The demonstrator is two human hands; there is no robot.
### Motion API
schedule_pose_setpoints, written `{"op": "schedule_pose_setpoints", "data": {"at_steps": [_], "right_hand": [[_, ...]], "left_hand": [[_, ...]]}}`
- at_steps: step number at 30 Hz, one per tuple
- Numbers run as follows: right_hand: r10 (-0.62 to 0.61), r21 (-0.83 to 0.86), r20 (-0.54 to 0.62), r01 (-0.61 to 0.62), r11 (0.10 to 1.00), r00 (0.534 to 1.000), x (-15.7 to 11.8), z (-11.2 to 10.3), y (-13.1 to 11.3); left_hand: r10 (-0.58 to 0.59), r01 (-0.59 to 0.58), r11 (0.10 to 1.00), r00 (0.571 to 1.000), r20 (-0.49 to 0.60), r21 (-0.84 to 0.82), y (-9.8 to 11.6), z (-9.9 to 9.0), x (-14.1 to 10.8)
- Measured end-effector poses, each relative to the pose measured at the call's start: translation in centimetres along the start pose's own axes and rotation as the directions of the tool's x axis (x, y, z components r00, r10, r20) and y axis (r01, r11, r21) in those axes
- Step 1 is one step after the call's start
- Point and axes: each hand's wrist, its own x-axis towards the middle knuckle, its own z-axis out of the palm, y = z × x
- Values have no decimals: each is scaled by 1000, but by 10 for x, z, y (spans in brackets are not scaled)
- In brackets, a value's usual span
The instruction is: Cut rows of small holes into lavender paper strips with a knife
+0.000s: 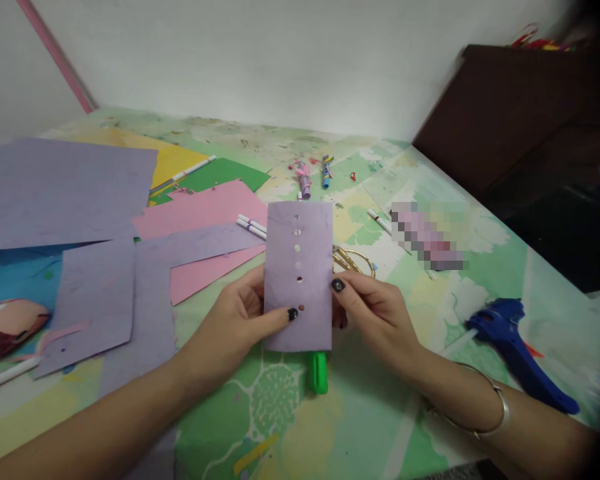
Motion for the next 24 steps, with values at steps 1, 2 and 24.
{"op": "schedule_pose_setpoints", "data": {"at_steps": [1, 2, 24], "right_hand": [[-19, -91, -2, 19, 996, 1000, 2, -2, 1], [-37, -196, 17, 40, 980, 999, 4, -5, 3], [-38, -28, -165, 34, 999, 986, 24, -27, 11]], "left_hand": [[-2, 2, 1000, 1000, -28, 8, 1, -2, 1], [0, 1, 1000, 998, -57, 19, 1, -4, 1], [-113, 152, 961, 978, -174, 230, 16, -33, 10]]}}
